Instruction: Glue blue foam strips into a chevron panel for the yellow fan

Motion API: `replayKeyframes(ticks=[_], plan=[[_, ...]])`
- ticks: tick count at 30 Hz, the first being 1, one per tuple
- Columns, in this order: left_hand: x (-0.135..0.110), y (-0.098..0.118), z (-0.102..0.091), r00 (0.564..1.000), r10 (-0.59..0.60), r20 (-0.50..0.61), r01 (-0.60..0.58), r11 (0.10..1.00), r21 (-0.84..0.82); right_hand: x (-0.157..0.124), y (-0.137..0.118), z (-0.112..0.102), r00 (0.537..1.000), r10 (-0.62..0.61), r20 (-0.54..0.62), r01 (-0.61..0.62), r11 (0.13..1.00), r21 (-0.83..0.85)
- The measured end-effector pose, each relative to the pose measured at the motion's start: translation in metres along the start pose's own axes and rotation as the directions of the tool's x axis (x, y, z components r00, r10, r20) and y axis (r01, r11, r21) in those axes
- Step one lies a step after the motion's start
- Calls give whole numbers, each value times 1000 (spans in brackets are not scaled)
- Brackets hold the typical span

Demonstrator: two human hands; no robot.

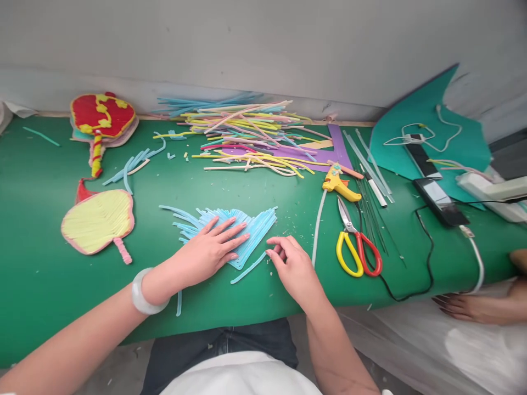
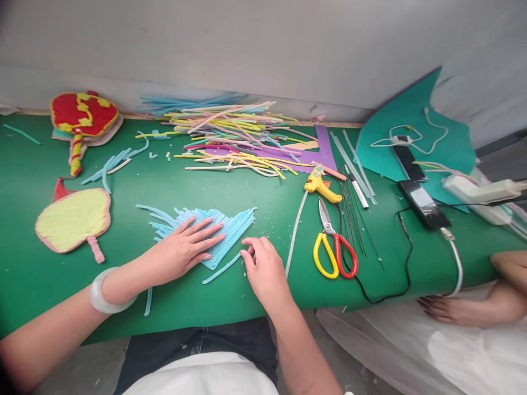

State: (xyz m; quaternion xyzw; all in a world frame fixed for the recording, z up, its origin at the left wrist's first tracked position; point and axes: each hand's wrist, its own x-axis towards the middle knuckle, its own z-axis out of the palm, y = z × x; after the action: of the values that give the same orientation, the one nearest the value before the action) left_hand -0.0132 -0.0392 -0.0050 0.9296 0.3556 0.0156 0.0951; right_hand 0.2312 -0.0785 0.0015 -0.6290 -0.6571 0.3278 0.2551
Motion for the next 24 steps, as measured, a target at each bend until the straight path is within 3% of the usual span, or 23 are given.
replayKeyframes(ticks=[3, 5, 8, 10, 14, 17, 20, 24], plan=[[-2, -1, 2, 1000, -16, -26, 17, 999, 29, 8, 12, -21, 969, -5, -247, -19, 996, -93], [-3, -1, 2, 999, -23, -35, 25, 999, 42, 12, 30, -45, 894, -39, -447, -80, 967, -244], [-5, -2, 3, 997, -42, -58, 45, 998, 53, 14, 62, -80, 802, -21, -596, -229, 913, -339], [-5, -3, 4, 994, -71, -82, 76, 995, 61, 17, 81, -97, 785, 13, -619, -284, 896, -342], [-6, -9, 5, 981, -151, -117, 162, 983, 82, 49, 103, -122, 805, -22, -593, -294, 853, -431], [-7, -13, 8, 971, -174, -162, 188, 979, 74, 89, 109, -137, 845, -43, -533, -264, 833, -487], [-8, -16, 13, 964, -163, -210, 181, 981, 67, 123, 110, -148, 887, 26, -461, -274, 832, -482], [-8, -20, 20, 957, -139, -256, 160, 985, 63, 146, 111, -148, 926, 36, -376, -258, 788, -559]])
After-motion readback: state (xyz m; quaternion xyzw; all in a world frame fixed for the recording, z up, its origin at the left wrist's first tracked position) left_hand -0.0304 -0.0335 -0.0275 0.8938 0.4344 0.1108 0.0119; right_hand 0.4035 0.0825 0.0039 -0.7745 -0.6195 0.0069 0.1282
